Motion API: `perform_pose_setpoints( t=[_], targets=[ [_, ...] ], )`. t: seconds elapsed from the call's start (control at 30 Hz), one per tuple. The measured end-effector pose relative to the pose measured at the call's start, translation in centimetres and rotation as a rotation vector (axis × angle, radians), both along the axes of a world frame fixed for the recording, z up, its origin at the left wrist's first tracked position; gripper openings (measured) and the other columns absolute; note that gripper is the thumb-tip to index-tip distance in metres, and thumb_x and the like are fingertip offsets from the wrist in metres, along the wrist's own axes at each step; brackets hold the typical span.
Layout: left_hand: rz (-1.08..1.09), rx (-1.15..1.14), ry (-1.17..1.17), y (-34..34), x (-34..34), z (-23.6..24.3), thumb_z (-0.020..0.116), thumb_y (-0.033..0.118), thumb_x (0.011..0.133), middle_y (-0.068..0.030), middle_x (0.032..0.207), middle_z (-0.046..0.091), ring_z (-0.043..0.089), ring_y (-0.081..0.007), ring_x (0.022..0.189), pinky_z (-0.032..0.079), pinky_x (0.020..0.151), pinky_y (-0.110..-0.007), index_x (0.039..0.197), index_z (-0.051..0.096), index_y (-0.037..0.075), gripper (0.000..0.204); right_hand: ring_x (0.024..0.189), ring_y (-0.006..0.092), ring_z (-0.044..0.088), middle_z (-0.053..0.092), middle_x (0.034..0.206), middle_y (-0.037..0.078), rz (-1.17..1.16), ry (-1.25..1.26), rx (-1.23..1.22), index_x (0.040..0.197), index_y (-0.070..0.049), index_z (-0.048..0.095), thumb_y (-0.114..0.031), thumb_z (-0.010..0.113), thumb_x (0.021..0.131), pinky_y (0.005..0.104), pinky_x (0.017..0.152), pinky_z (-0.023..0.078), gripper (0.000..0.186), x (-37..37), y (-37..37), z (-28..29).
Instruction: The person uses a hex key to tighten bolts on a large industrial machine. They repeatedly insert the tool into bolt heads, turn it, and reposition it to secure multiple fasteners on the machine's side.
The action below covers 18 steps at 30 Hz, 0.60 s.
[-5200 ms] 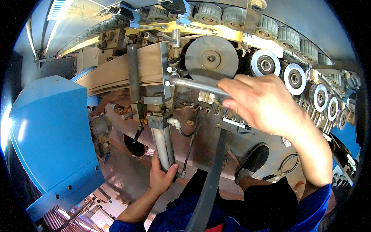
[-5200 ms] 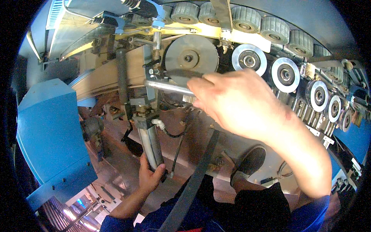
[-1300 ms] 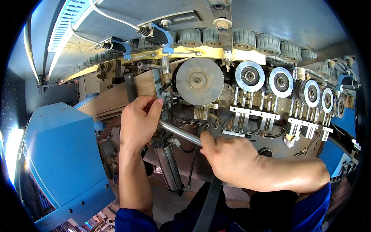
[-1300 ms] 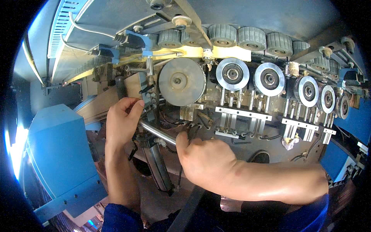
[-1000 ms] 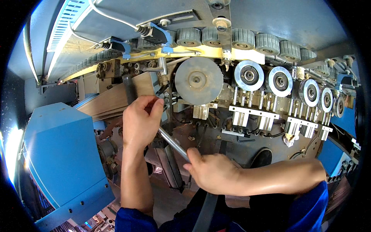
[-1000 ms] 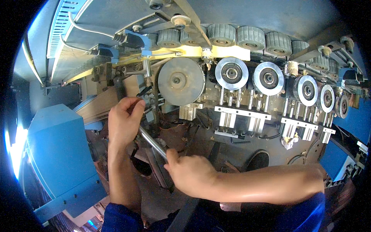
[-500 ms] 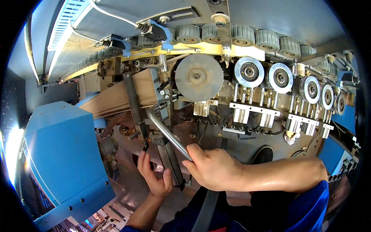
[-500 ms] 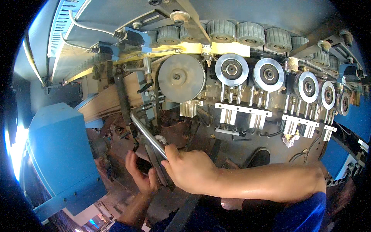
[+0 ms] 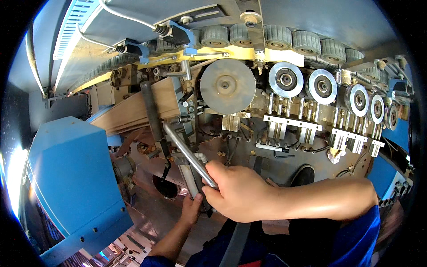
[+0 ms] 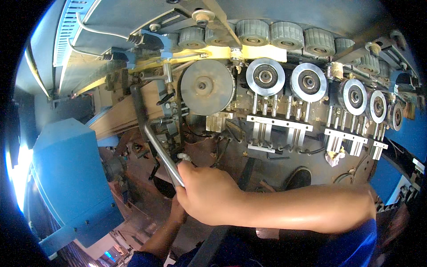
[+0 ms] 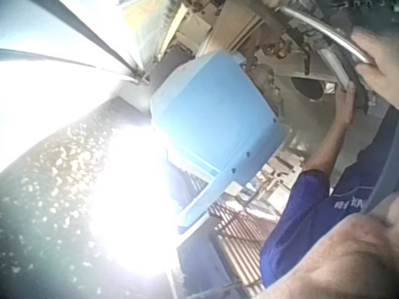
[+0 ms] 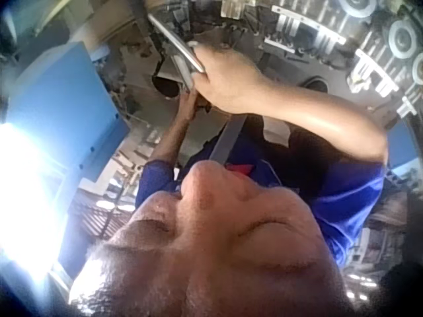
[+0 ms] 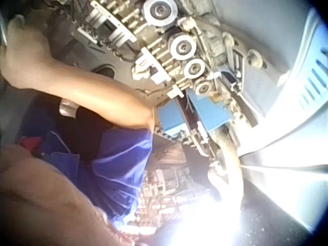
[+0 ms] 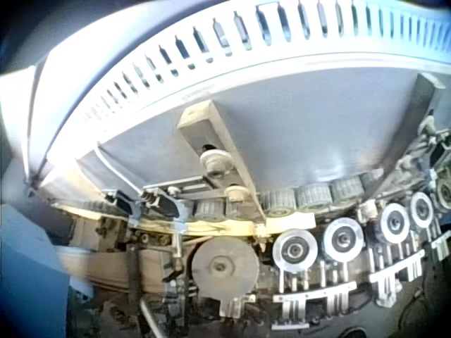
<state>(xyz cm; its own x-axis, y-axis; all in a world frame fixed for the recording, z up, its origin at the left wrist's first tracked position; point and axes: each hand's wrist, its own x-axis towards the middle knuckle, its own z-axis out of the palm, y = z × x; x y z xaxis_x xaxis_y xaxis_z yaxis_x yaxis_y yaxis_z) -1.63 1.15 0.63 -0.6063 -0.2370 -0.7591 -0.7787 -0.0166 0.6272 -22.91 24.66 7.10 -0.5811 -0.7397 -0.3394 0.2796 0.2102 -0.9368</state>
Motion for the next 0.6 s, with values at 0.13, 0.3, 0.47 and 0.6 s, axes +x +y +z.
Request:
perform_pose_setpoints(
  t=[0.13,0.3,0.47,0.6],
  targets=[
    [-0.008,-0.047,-0.079,-0.6,1.3,-0.8,0.063,0.046,0.104,-0.0099,0.124,0.065,0.062,-0.018,0.11,0.05,0.097,-0.034,0.138,0.052,-0.002,0.06,0.067,0.0354,0.067,0.064,0.074,0.019,-0.033,-0.1,-0.039,0.107,0.0,0.053,-0.02,0.064,0.098,0.0451,0.061,0.051,0.025,-0.4,0.4,0.7],
    [-0.062,-0.151,-0.071,0.2,0.6,0.5,0.06,0.047,0.105,-0.0096,0.122,0.065,0.06,-0.0191,0.112,0.049,0.098,-0.035,0.138,0.052,-0.003,0.061,0.073,0.036,0.069,0.065,0.077,0.019,0.151,0.061,0.081,0.104,0.0,0.055,-0.021,0.063,0.095,0.0465,0.066,0.053,0.024,-1.2,1.0,0.3],
    [-0.629,-0.954,0.515,2.9,-2.9,6.7,0.078,0.009,0.087,-0.02,0.132,0.059,0.062,-0.0297,0.115,0.053,0.094,-0.038,0.142,0.051,-0.003,0.062,0.086,0.0439,0.07,0.069,0.086,0.025,0.262,-0.017,0.024,0.103,-0.001,0.061,-0.018,0.062,0.09,0.0526,0.076,0.054,0.022,-5.9,3.6,-0.5],
    [-0.214,-0.764,0.61,3.9,-10.9,7.6,0.074,-0.001,0.087,-0.02,0.14,0.056,0.062,-0.0285,0.119,0.053,0.094,-0.035,0.149,0.046,0.002,0.069,0.09,0.0439,0.069,0.069,0.089,0.025,0.422,0.053,0.08,0.098,0.001,0.062,-0.016,0.063,0.088,0.0515,0.08,0.054,0.02,-8.2,3.8,0.5]
  ],
)
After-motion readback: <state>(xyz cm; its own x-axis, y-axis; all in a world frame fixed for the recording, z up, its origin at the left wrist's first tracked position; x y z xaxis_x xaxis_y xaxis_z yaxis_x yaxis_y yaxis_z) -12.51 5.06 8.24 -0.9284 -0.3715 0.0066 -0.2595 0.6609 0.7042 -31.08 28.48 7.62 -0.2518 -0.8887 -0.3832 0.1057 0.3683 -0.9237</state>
